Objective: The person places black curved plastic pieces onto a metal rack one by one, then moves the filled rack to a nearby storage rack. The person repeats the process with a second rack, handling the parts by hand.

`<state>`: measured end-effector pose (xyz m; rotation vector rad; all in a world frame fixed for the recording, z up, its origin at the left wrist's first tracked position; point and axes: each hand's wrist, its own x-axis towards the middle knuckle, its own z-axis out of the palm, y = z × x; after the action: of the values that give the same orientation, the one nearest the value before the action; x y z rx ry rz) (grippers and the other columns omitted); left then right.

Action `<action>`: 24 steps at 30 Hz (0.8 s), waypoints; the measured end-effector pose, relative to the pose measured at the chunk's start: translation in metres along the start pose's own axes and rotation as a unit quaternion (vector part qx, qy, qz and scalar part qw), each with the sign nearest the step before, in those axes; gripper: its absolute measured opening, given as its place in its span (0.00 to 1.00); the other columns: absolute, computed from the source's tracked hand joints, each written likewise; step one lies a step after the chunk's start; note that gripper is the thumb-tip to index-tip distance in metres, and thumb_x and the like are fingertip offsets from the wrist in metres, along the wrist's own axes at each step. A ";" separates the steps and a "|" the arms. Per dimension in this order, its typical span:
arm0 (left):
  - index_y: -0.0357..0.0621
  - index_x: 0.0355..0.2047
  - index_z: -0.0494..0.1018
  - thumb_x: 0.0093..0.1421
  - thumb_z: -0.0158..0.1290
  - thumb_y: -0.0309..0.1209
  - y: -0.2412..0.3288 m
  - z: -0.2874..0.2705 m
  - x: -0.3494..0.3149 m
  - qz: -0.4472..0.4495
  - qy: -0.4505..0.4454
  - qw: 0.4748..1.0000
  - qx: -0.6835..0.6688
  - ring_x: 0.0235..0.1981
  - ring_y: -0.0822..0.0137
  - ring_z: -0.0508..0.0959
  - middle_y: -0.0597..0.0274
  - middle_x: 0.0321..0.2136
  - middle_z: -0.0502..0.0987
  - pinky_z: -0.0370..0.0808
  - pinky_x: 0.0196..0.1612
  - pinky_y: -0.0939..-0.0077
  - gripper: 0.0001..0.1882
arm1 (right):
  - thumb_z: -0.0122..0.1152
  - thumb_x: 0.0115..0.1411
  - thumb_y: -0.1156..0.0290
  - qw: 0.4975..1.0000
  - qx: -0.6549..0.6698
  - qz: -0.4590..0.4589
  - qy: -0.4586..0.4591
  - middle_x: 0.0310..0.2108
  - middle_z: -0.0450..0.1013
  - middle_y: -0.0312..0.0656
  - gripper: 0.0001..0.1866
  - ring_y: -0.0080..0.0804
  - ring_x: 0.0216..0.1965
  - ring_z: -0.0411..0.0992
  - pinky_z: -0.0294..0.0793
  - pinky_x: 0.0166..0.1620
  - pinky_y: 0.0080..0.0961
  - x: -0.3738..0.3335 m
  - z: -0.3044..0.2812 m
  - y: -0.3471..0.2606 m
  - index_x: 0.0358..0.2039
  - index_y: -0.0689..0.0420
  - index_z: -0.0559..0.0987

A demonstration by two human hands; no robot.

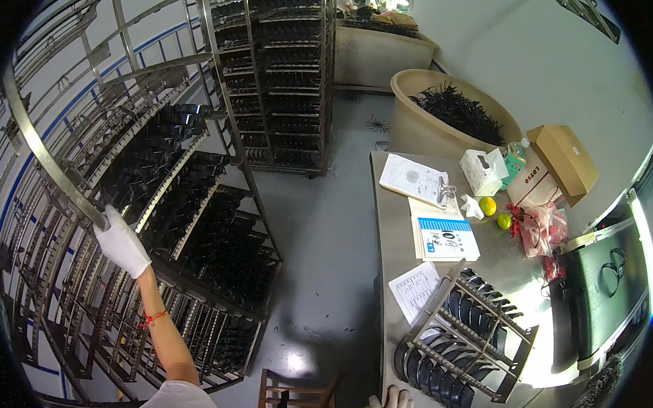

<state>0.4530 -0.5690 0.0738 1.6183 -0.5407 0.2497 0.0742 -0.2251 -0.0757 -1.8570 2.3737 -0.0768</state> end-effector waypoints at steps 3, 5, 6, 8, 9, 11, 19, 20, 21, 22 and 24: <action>0.33 0.44 0.74 0.63 0.53 0.48 0.004 -0.024 -0.008 -0.019 0.036 0.999 0.033 0.40 0.44 0.79 0.40 0.37 0.80 0.72 0.46 0.55 0.26 | 0.60 0.49 0.71 1.000 -0.005 -0.007 -0.009 0.62 0.63 0.50 0.21 0.55 0.65 0.57 0.54 0.67 0.51 -0.001 0.001 0.000 0.46 0.47 0.80; 0.34 0.45 0.74 0.63 0.53 0.49 0.004 -0.040 -0.009 -0.029 0.046 0.998 0.038 0.41 0.43 0.79 0.41 0.37 0.80 0.71 0.46 0.54 0.26 | 0.61 0.49 0.71 1.000 -0.002 -0.006 -0.001 0.63 0.62 0.51 0.21 0.55 0.65 0.56 0.52 0.68 0.50 -0.004 0.003 -0.001 0.47 0.48 0.80; 0.35 0.45 0.75 0.63 0.53 0.49 0.001 -0.042 -0.009 -0.032 0.050 0.998 0.038 0.41 0.43 0.79 0.41 0.38 0.80 0.72 0.46 0.54 0.26 | 0.61 0.49 0.72 1.000 -0.006 -0.007 0.003 0.63 0.61 0.51 0.21 0.55 0.65 0.56 0.52 0.68 0.49 -0.006 0.003 -0.002 0.47 0.48 0.80; 0.37 0.45 0.75 0.62 0.52 0.50 -0.006 -0.050 -0.002 -0.034 0.045 0.997 0.045 0.41 0.44 0.80 0.42 0.37 0.81 0.72 0.46 0.54 0.26 | 0.61 0.49 0.72 0.999 -0.011 -0.021 0.036 0.61 0.65 0.50 0.19 0.55 0.63 0.59 0.55 0.66 0.49 -0.009 0.005 -0.002 0.45 0.49 0.81; 0.38 0.45 0.75 0.62 0.52 0.50 -0.006 -0.057 0.000 -0.034 0.040 0.998 0.045 0.41 0.44 0.80 0.42 0.37 0.81 0.73 0.46 0.54 0.26 | 0.62 0.47 0.73 0.999 0.004 -0.022 0.044 0.60 0.65 0.50 0.19 0.54 0.62 0.59 0.56 0.66 0.49 -0.010 0.009 -0.002 0.43 0.49 0.82; 0.39 0.46 0.75 0.62 0.52 0.52 -0.004 -0.068 0.003 -0.012 0.054 0.996 0.064 0.41 0.43 0.80 0.41 0.37 0.81 0.73 0.47 0.53 0.27 | 0.65 0.43 0.77 0.997 0.036 -0.012 0.062 0.57 0.66 0.48 0.20 0.53 0.61 0.61 0.57 0.64 0.51 -0.012 0.021 -0.001 0.40 0.49 0.82; 0.29 0.57 0.60 0.64 0.50 0.27 0.045 -0.095 -0.128 0.451 0.227 0.859 0.086 0.35 0.55 0.74 0.49 0.36 0.74 0.75 0.40 0.64 0.24 | 0.56 0.50 0.75 0.986 0.096 -0.057 0.120 0.59 0.67 0.44 0.15 0.49 0.62 0.62 0.60 0.64 0.48 -0.027 0.033 0.032 0.39 0.49 0.82; 0.30 0.48 0.68 0.58 0.53 0.27 0.069 -0.096 -0.172 0.411 0.015 0.910 -0.051 0.37 0.52 0.76 0.47 0.34 0.76 0.74 0.43 0.61 0.19 | 0.55 0.52 0.75 0.986 0.109 -0.050 0.118 0.60 0.67 0.43 0.15 0.46 0.63 0.62 0.57 0.66 0.47 -0.034 0.036 0.036 0.40 0.48 0.82; 0.31 0.39 0.75 0.53 0.55 0.27 0.100 -0.097 -0.230 0.341 -0.198 0.901 -0.182 0.39 0.48 0.78 0.45 0.33 0.77 0.73 0.45 0.59 0.14 | 0.56 0.52 0.74 0.987 0.097 -0.039 0.119 0.61 0.66 0.42 0.17 0.45 0.64 0.61 0.56 0.67 0.46 -0.040 0.046 0.046 0.42 0.47 0.83; 0.33 0.35 0.77 0.49 0.54 0.24 0.139 -0.112 -0.296 0.322 -0.384 0.824 -0.265 0.38 0.50 0.78 0.45 0.32 0.77 0.74 0.43 0.59 0.12 | 0.56 0.52 0.74 0.987 0.104 -0.024 0.116 0.62 0.66 0.42 0.17 0.45 0.64 0.61 0.55 0.67 0.45 -0.045 0.045 0.054 0.42 0.47 0.83; 0.43 0.47 0.77 0.55 0.54 0.35 0.143 -0.103 -0.393 0.518 -0.533 0.630 -0.227 0.40 0.50 0.77 0.50 0.39 0.78 0.74 0.48 0.58 0.19 | 0.55 0.52 0.74 0.982 0.132 -0.030 0.131 0.62 0.66 0.42 0.17 0.45 0.64 0.61 0.55 0.68 0.45 -0.049 0.039 0.054 0.42 0.48 0.83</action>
<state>0.0609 -0.3971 0.0291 0.6021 -2.2663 -0.0705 0.0386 -0.1633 -0.1171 -1.8864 2.3243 -0.6473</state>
